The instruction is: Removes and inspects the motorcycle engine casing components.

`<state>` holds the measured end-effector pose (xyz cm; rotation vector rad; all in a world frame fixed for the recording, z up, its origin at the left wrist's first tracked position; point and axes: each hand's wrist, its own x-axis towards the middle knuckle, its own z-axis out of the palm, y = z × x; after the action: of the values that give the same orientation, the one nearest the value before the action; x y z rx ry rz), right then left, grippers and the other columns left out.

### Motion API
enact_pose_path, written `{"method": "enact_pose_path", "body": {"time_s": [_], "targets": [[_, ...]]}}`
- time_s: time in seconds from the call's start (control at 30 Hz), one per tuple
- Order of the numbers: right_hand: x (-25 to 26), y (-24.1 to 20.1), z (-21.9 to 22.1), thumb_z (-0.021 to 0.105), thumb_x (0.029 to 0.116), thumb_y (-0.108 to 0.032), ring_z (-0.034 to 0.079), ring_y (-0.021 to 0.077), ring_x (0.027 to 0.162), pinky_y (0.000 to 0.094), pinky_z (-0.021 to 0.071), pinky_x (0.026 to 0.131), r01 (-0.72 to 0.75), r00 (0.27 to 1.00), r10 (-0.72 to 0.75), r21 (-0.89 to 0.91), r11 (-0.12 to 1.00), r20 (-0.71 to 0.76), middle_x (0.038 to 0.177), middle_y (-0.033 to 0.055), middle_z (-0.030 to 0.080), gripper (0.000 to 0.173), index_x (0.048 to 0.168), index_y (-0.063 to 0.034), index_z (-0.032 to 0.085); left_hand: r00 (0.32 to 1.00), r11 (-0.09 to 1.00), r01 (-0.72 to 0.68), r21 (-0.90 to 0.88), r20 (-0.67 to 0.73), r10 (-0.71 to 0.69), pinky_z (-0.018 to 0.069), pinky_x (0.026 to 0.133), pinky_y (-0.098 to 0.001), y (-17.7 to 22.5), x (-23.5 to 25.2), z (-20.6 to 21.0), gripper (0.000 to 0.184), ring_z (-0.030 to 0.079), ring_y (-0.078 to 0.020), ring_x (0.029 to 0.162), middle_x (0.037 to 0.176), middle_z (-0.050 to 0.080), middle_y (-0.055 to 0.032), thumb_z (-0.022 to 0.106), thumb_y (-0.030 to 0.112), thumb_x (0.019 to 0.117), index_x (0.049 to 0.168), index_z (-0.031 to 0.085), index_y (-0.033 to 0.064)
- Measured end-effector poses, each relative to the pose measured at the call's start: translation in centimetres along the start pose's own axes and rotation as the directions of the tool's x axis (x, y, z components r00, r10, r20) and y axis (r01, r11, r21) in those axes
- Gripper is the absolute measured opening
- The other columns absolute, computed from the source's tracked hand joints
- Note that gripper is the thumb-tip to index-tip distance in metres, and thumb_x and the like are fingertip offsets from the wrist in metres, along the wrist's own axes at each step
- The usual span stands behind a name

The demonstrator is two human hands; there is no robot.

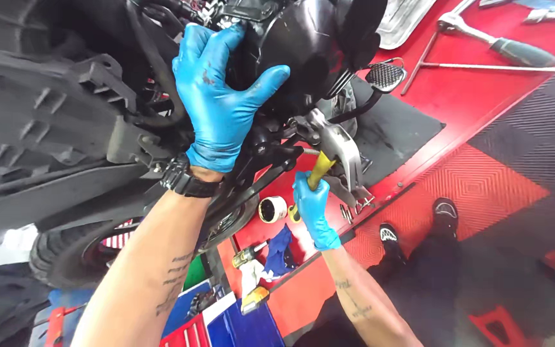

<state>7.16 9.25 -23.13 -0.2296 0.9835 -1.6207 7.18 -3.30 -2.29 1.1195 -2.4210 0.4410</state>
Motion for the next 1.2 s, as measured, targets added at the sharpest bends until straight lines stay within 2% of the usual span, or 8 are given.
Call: {"method": "enact_pose_path", "body": {"time_s": [0.3, 0.47, 0.6, 0.67, 0.8, 0.97, 1.1, 1.2], "targets": [[0.7, 0.1, -0.3, 0.060, 0.0944, -0.009, 0.046, 0.0061, 0.043, 0.0253, 0.0397, 0.042, -0.039, 0.999, 0.042, -0.142, 0.989, 0.022, 0.053, -0.0025, 0.051, 0.026, 0.068, -0.0066, 0.061, 1.000, 1.000, 0.000, -0.009, 0.013, 0.000, 0.0450, 0.085, -0.0375, -0.2, -0.2, 0.2, 0.053, 0.055, -0.0208, 0.102, 0.112, 0.057, -0.0091, 0.079, 0.049, 0.0858, 0.121, 0.069, 0.0111], [-2.3, -2.0, -5.1, 0.063, 0.0955, -0.019, 0.046, 0.0077, 0.042, 0.0273, 0.0404, 0.041, -0.059, 0.991, 0.079, -0.183, 0.981, 0.105, 0.053, -0.0027, 0.051, 0.027, 0.070, -0.0082, 0.061, 1.000, 0.999, 0.021, -0.029, -0.021, -0.021, 0.0471, 0.089, -0.0455, -0.5, 1.4, 1.1, 0.057, 0.060, -0.0257, 0.103, 0.111, 0.064, -0.0114, 0.079, 0.053, 0.0839, 0.121, 0.072, 0.0114], [-5.0, -5.6, -10.6, 0.066, 0.0956, -0.029, 0.056, 0.0019, 0.052, 0.0234, 0.0508, 0.052, 0.102, 0.992, -0.075, -0.312, 0.945, 0.099, 0.061, -0.0064, 0.060, 0.026, 0.077, -0.0104, 0.069, 0.993, 0.990, 0.101, -0.097, -0.045, -0.105, 0.0478, 0.094, -0.0473, -0.1, 1.2, 1.8, 0.060, 0.061, -0.0261, 0.104, 0.112, 0.065, -0.0121, 0.080, 0.054, 0.0815, 0.123, 0.072, 0.0110], [-3.4, -8.3, -12.4, 0.069, 0.0950, -0.028, 0.061, -0.0008, 0.059, 0.0214, 0.0552, 0.059, 0.237, 0.970, -0.199, -0.358, 0.903, 0.139, 0.066, -0.0074, 0.065, 0.022, 0.082, -0.0105, 0.071, 0.989, 0.986, 0.139, -0.090, -0.035, -0.143, 0.0495, 0.095, -0.0475, 0.5, 0.9, 1.7, 0.062, 0.062, -0.0266, 0.105, 0.113, 0.066, -0.0132, 0.079, 0.055, 0.0826, 0.125, 0.072, 0.0098], [2.9, -14.1, -13.1, 0.068, 0.0943, -0.026, 0.059, -0.0037, 0.058, 0.0190, 0.0532, 0.057, 0.330, 0.942, -0.273, -0.384, 0.862, 0.195, 0.066, -0.0101, 0.064, 0.020, 0.080, -0.0121, 0.070, 0.971, 0.971, 0.237, 0.008, -0.024, -0.237, 0.0498, 0.095, -0.0533, 2.8, 1.2, 1.8, 0.073, 0.063, -0.0346, 0.110, 0.118, 0.067, -0.0202, 0.072, 0.063, 0.0838, 0.127, 0.070, 0.0044], [7.9, -16.1, -12.7, 0.070, 0.0919, -0.028, 0.061, -0.0061, 0.061, 0.0169, 0.0541, 0.061, 0.300, 0.953, -0.247, -0.442, 0.845, 0.175, 0.068, -0.0101, 0.066, 0.020, 0.082, -0.0105, 0.072, 0.850, 0.866, 0.497, 0.059, -0.232, -0.473, 0.0400, 0.109, -0.0521, 7.2, 2.1, 5.0, 0.081, 0.055, -0.0452, 0.121, 0.124, 0.061, -0.0301, 0.069, 0.061, 0.0829, 0.127, 0.064, -0.0061], [10.0, -15.7, -13.9, 0.072, 0.0914, -0.028, 0.064, -0.0071, 0.067, 0.0154, 0.0558, 0.068, 0.316, 0.946, -0.237, -0.474, 0.822, 0.221, 0.073, -0.0078, 0.070, 0.022, 0.087, -0.0075, 0.074, 0.685, 0.807, 0.586, -0.065, -0.493, -0.537, 0.0352, 0.111, -0.0432, 8.7, 3.6, 8.0, 0.059, 0.051, -0.0387, 0.118, 0.118, 0.059, -0.0285, 0.069, 0.044, 0.0885, 0.116, 0.065, -0.0084], [11.3, -15.4, -15.3, 0.070, 0.0919, -0.027, 0.066, -0.0059, 0.072, 0.0166, 0.0569, 0.071, 0.348, 0.930, -0.235, -0.475, 0.808, 0.282, 0.076, -0.0067, 0.072, 0.021, 0.090, -0.0077, 0.076, 0.657, 0.840, 0.539, -0.062, -0.593, -0.465, 0.0372, 0.108, -0.0348, 8.0, 3.7, 9.2, 0.049, 0.052, -0.0286, 0.115, 0.112, 0.058, -0.0223, 0.066, 0.038, 0.0906, 0.109, 0.064, -0.0079]]}}
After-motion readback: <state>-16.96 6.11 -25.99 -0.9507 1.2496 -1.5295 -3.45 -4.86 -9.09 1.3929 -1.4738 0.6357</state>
